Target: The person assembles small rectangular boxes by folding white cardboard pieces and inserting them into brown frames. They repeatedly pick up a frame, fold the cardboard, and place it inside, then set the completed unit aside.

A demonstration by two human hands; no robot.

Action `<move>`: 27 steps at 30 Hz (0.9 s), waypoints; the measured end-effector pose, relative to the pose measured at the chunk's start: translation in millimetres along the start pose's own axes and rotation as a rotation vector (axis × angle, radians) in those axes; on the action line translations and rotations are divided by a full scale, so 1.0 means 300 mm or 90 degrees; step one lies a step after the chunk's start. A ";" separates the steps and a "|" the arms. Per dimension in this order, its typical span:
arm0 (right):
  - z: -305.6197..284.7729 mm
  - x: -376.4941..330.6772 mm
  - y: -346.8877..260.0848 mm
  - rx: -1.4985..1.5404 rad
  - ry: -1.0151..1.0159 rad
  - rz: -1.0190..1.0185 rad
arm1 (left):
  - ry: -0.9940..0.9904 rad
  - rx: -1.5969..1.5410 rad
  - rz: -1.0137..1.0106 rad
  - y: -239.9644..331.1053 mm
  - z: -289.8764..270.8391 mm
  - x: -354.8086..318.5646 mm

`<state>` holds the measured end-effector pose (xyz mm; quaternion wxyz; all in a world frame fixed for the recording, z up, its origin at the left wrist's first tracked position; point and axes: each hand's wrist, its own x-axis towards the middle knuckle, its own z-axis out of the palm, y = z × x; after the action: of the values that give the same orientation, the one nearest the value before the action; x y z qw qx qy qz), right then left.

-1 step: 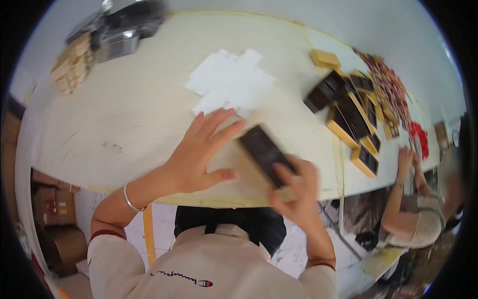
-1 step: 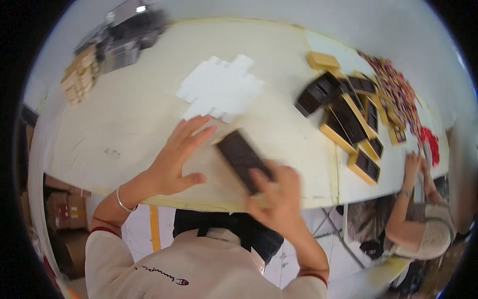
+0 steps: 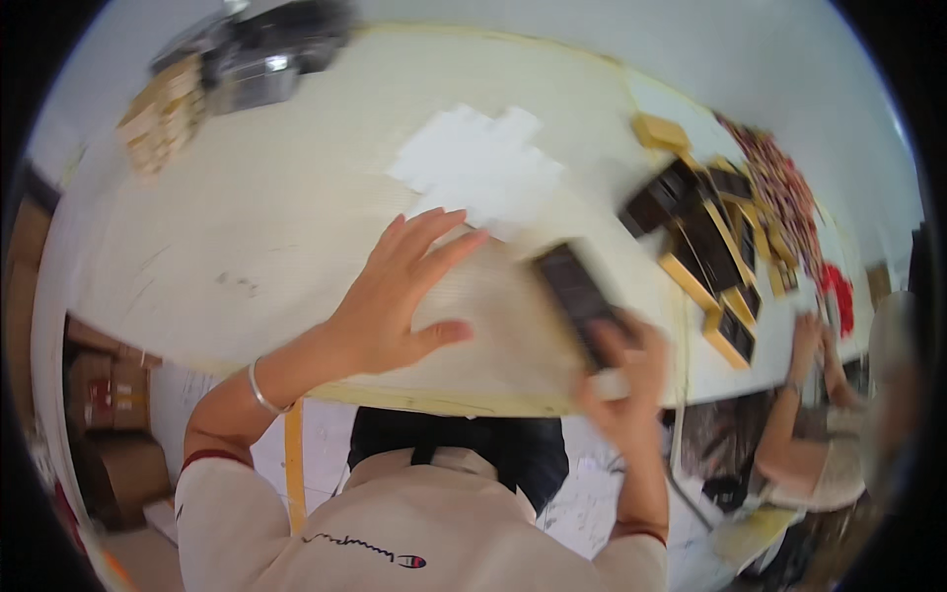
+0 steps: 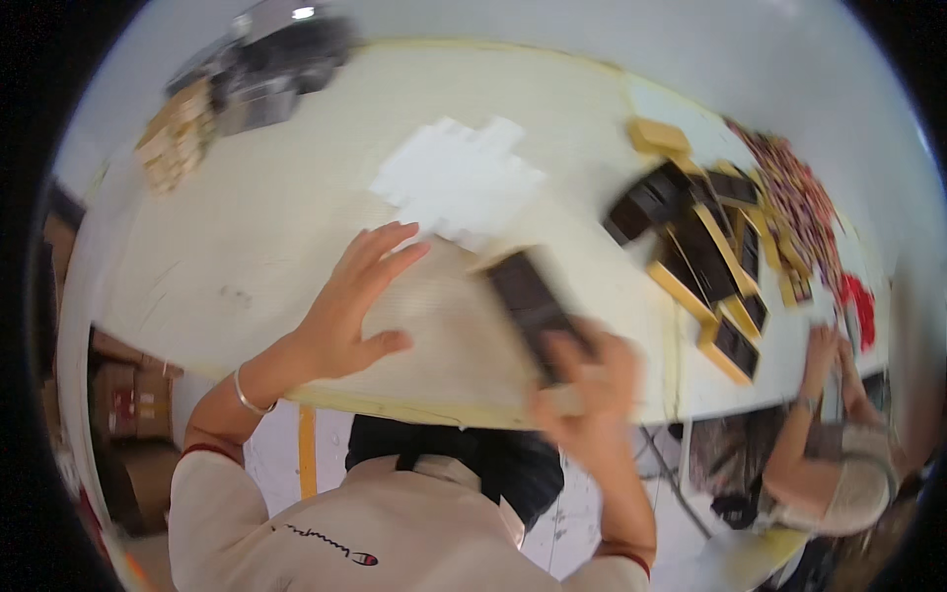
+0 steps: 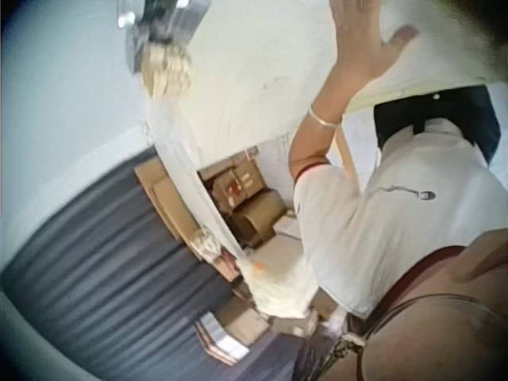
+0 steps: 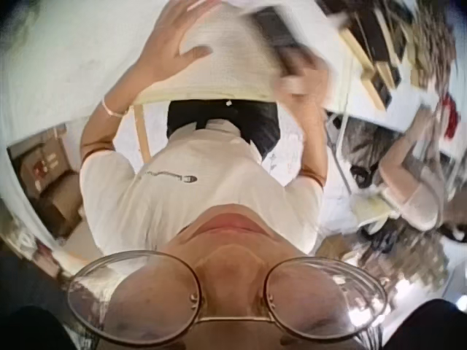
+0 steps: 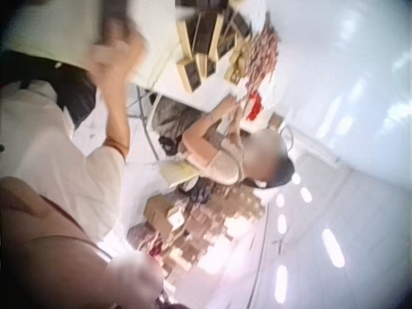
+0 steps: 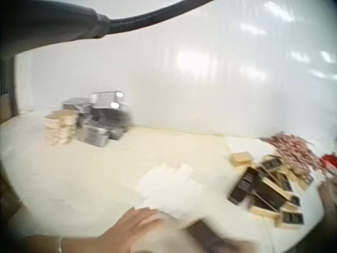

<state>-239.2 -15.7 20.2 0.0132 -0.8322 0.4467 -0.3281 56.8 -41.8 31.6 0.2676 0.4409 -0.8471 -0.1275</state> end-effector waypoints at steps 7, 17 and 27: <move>-0.396 0.163 0.717 -0.229 0.122 0.274 | 0.116 -0.024 -0.160 -0.216 -0.066 -0.067; -0.014 0.381 0.260 -0.052 0.039 -0.048 | 0.187 0.222 -0.270 -0.473 -0.190 -0.152; 0.400 0.346 0.076 -0.057 -0.122 -0.138 | 0.098 0.117 -0.202 -0.445 -0.112 -0.210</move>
<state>-148.8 -140.0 -25.6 -0.0171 -0.9028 0.3654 -0.2261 195.9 -67.0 -22.5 0.2668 0.5998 -0.7523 -0.0559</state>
